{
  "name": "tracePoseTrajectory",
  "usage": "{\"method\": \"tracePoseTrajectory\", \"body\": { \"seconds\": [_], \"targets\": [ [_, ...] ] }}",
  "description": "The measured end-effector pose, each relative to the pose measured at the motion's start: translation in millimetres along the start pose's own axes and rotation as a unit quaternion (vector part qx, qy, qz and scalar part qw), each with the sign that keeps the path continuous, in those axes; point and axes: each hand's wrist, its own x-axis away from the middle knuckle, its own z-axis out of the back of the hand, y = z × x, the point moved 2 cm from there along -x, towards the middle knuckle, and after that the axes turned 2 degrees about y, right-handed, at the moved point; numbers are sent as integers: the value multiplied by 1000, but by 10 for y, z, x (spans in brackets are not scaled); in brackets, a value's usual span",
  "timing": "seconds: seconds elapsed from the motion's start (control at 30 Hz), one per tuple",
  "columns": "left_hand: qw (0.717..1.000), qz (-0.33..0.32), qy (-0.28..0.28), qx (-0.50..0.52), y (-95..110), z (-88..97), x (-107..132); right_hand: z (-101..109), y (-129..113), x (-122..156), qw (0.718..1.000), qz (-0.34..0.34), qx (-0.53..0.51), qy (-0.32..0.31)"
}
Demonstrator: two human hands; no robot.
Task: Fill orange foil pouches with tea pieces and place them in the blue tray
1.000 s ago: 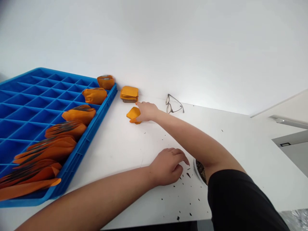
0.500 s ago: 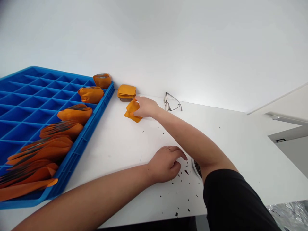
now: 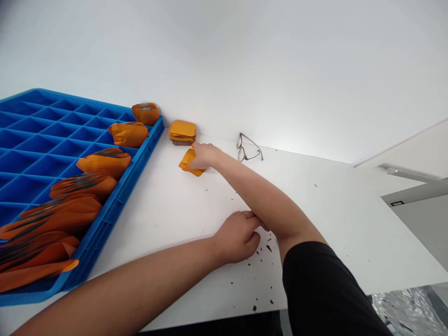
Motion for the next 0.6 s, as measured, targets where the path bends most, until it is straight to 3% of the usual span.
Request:
{"method": "tracePoseTrajectory", "body": {
  "seconds": [0.27,0.6],
  "targets": [
    [1000,20,-8,5,6,11,-11,-53,80,-90,999,-22,-42,-10],
    [999,37,13,25,13,39,-8,73,-7,-104,996,-31,-78,4]
  ]
}}
